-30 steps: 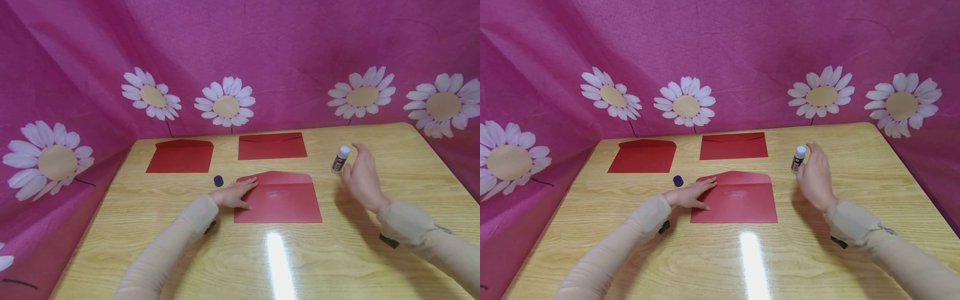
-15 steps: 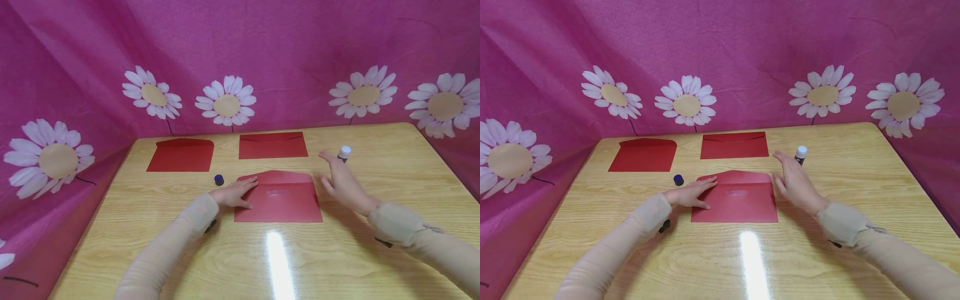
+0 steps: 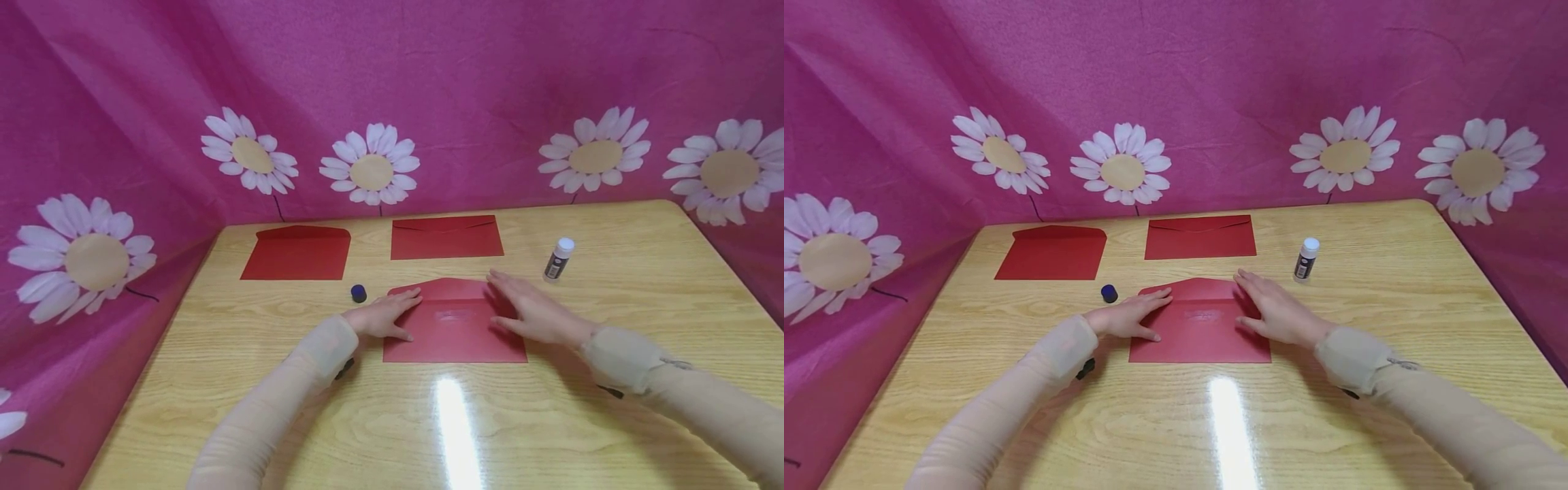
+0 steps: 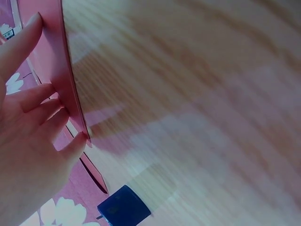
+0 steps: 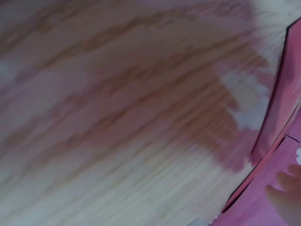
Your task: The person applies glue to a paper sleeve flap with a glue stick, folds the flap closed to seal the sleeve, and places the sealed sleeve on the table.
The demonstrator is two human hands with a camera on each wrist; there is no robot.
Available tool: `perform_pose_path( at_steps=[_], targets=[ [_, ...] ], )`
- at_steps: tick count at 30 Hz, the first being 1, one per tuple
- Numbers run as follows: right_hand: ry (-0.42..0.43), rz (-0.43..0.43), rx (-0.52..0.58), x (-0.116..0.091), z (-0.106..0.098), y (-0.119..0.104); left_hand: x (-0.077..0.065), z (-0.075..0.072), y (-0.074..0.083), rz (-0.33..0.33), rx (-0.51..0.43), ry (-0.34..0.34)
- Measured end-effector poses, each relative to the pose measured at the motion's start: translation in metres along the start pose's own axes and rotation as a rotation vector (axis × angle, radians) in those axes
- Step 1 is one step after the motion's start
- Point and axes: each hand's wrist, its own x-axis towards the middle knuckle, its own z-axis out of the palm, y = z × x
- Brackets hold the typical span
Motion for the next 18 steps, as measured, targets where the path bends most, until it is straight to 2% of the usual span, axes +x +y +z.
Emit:
perform_pose_path(
  at_steps=[7, 11, 18],
  targets=[
    [-0.07, -0.015, -0.004, 0.002, 0.01, 0.004, 0.0, 0.0, 0.001, -0.003, 0.013, 0.013],
    [-0.116, 0.033, 0.033, 0.005, 0.011, 0.005, 0.0, 0.0, 0.004, -0.009, 0.018, 0.033],
    [-0.146, 0.081, 0.13, 0.013, 0.006, 0.004, -0.002, 0.0, 0.009, 0.031, 0.098, 0.139]
  ],
)
